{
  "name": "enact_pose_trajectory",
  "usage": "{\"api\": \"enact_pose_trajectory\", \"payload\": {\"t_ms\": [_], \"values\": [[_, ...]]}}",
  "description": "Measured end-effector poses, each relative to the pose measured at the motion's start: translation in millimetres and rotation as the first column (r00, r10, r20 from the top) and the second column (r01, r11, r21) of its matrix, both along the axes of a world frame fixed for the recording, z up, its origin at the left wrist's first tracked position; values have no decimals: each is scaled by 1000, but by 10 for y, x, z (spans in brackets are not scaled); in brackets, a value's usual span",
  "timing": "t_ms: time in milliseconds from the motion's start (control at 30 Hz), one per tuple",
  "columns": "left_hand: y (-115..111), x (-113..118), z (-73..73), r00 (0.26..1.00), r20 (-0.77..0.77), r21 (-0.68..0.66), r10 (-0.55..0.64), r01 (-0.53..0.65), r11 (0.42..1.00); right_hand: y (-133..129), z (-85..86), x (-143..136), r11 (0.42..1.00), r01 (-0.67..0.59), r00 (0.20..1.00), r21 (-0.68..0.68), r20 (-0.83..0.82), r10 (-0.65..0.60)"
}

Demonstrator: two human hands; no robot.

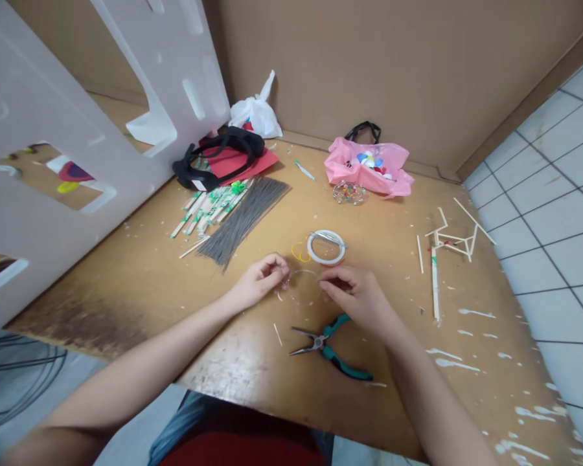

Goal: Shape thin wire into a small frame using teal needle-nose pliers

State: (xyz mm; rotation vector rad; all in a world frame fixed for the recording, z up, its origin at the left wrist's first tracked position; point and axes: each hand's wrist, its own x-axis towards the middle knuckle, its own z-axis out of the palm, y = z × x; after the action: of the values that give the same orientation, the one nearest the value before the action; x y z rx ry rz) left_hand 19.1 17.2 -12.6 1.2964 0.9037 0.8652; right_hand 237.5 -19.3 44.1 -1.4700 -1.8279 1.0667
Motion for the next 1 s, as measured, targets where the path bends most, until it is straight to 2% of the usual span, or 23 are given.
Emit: {"api": "enact_pose_trajectory", "payload": {"t_ms": [133, 333, 533, 667, 833, 933, 1000], "values": [[-20, 1, -7, 998, -24, 8, -55, 55, 998, 28, 14, -81, 995, -56, 993, 78, 111, 47], [-25, -2, -37, 994, -90, 56, -56, 61, 997, 73, 92, -259, 958, -214, 954, 192, 252, 162], [-42, -12, -1, 990, -129, 74, -52, 62, 995, 115, 49, -307, 933, -246, 933, 265, 325, 153], [-55, -9, 21, 994, -87, 50, -66, 70, 996, 123, 30, -319, 921, -267, 922, 283, 354, 158], [-57, -25, 42, 992, -65, 45, -110, 113, 993, 172, 23, -287, 951, -267, 942, 158, 251, 223], [-61, -38, 58, 984, -15, 34, -179, 179, 983, 220, 0, -233, 977, -211, 977, -41, 32, 213], [-67, -43, 57, 976, 39, 14, -215, 215, 977, 245, -21, -206, 966, -197, 977, -168, -121, 178]]}}
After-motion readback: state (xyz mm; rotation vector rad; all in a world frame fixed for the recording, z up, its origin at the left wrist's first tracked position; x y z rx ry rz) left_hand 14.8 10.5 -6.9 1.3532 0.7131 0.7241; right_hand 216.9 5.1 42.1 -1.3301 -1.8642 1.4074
